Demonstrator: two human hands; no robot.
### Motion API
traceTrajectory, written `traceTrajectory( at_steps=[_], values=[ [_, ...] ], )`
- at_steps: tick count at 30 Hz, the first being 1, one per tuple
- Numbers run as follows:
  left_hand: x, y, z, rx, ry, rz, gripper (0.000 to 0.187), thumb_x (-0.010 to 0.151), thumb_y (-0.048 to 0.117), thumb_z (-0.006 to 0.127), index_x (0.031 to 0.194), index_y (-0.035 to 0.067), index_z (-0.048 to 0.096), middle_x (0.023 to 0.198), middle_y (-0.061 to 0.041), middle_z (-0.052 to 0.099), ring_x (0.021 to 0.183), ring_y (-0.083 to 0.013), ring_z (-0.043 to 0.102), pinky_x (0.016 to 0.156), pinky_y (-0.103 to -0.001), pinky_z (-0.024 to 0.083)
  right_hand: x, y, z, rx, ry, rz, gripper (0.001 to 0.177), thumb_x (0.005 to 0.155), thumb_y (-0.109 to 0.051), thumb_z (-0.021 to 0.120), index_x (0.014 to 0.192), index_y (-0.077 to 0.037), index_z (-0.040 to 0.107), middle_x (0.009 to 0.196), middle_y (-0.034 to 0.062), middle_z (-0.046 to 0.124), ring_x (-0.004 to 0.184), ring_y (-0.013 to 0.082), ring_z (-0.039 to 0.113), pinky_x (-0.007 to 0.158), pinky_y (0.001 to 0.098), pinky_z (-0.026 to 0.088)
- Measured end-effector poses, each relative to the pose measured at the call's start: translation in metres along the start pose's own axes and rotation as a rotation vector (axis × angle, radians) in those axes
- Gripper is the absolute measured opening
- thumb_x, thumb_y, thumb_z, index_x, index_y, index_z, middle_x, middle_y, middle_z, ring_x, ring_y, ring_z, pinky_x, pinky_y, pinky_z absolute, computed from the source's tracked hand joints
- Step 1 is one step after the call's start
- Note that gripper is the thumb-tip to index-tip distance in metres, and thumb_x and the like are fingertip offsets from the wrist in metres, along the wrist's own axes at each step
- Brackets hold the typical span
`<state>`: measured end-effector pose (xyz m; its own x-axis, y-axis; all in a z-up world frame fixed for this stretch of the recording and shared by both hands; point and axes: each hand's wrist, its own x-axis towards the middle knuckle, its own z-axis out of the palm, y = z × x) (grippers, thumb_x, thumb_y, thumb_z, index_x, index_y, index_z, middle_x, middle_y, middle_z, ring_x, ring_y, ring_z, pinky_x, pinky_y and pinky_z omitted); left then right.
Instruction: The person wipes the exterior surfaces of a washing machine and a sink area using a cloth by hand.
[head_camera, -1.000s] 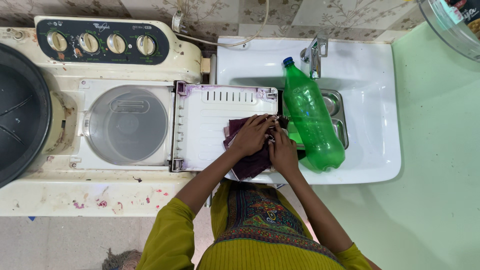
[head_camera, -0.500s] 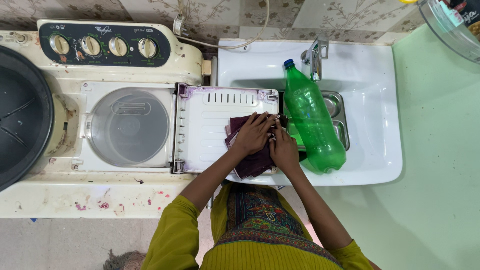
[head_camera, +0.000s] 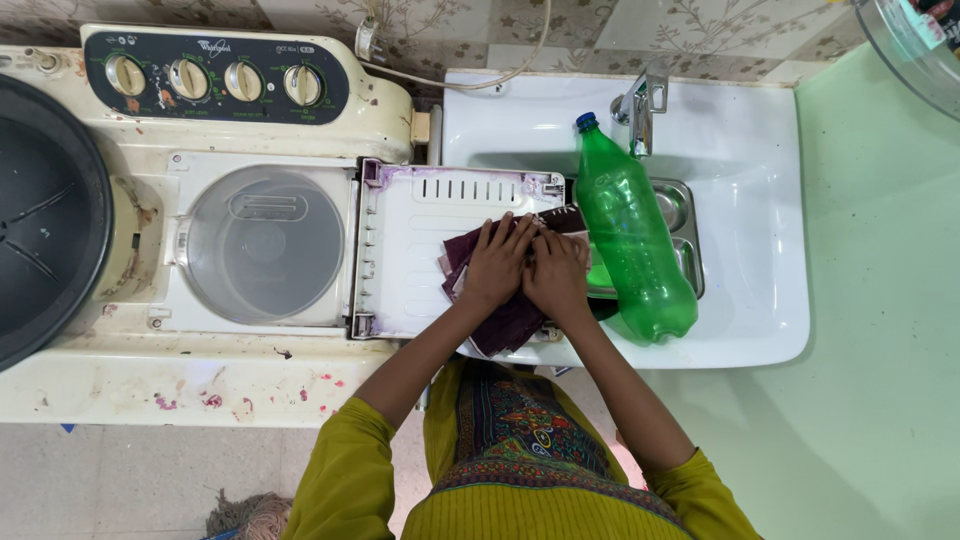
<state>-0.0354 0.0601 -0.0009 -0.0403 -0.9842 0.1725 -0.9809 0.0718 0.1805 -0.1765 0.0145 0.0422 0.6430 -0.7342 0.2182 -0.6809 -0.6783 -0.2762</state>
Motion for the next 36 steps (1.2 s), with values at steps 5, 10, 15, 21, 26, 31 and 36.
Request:
traceTrajectory(
  at_steps=[5, 10, 15, 21, 26, 31, 36],
  values=[
    [0.015, 0.007, 0.005, -0.106, -0.009, 0.067, 0.071, 0.092, 0.029, 0.059, 0.158, 0.01, 0.039, 0.167, -0.007, 0.034, 0.155, -0.0311, 0.028, 0.125, -0.049, 0.021, -0.004, 0.0, -0.008, -0.223, 0.016, 0.04, 0.046, 0.083, -0.022, 0.066, 0.125, -0.004, 0.061, 0.141, 0.0142, 0.061, 0.133, 0.0312, 0.053, 0.115, 0.0601, 0.027],
    [0.002, 0.014, -0.004, -0.182, 0.041, 0.064, 0.067, 0.097, 0.032, 0.057, 0.157, 0.008, 0.039, 0.167, -0.008, 0.033, 0.154, -0.0316, 0.026, 0.126, -0.05, 0.019, -0.019, 0.008, -0.017, -0.055, -0.013, -0.019, 0.041, 0.089, -0.019, 0.061, 0.127, -0.002, 0.06, 0.147, 0.0162, 0.057, 0.142, 0.0312, 0.048, 0.114, 0.0553, 0.029],
    [-0.055, 0.035, -0.029, -0.278, -0.042, 0.1, 0.068, 0.095, 0.032, 0.056, 0.156, 0.008, 0.039, 0.166, -0.011, 0.033, 0.156, -0.0318, 0.025, 0.127, -0.049, 0.017, -0.082, -0.007, -0.022, -0.04, -0.092, -0.026, 0.041, 0.092, -0.022, 0.06, 0.128, -0.002, 0.058, 0.15, 0.0195, 0.054, 0.144, 0.0335, 0.044, 0.111, 0.0533, 0.033],
    [-0.055, 0.036, -0.027, -0.289, -0.047, 0.084, 0.071, 0.094, 0.033, 0.056, 0.157, 0.007, 0.037, 0.166, -0.011, 0.034, 0.156, -0.0311, 0.025, 0.127, -0.05, 0.017, -0.09, -0.006, -0.01, -0.102, -0.109, -0.024, 0.047, 0.094, -0.023, 0.056, 0.136, -0.001, 0.055, 0.154, 0.0186, 0.049, 0.149, 0.0317, 0.038, 0.117, 0.0569, 0.029],
    [0.011, 0.009, 0.004, -0.169, -0.016, 0.009, 0.071, 0.098, 0.036, 0.053, 0.16, 0.006, 0.034, 0.168, -0.012, 0.031, 0.155, -0.0308, 0.025, 0.127, -0.05, 0.017, -0.017, 0.028, 0.012, -0.087, -0.134, 0.006, 0.045, 0.099, -0.02, 0.052, 0.142, -0.006, 0.052, 0.165, 0.012, 0.038, 0.157, 0.0278, 0.027, 0.121, 0.0595, 0.022],
    [0.024, 0.004, 0.004, -0.169, 0.027, -0.011, 0.069, 0.101, 0.038, 0.053, 0.16, 0.008, 0.034, 0.168, -0.011, 0.03, 0.155, -0.032, 0.024, 0.126, -0.051, 0.016, -0.001, 0.042, 0.004, 0.114, -0.232, 0.036, 0.048, 0.105, -0.023, 0.049, 0.15, -0.009, 0.043, 0.172, 0.0093, 0.027, 0.161, 0.0284, 0.017, 0.125, 0.0608, 0.016],
    [-0.026, 0.014, -0.016, -0.226, 0.008, 0.028, 0.069, 0.102, 0.038, 0.053, 0.161, 0.009, 0.033, 0.169, -0.013, 0.029, 0.156, -0.032, 0.023, 0.127, -0.049, 0.018, -0.048, 0.018, -0.008, 0.053, -0.305, -0.025, 0.07, 0.1, -0.034, 0.054, 0.159, -0.005, 0.031, 0.17, 0.015, 0.021, 0.158, 0.0335, 0.012, 0.122, 0.0606, 0.009]
  ],
)
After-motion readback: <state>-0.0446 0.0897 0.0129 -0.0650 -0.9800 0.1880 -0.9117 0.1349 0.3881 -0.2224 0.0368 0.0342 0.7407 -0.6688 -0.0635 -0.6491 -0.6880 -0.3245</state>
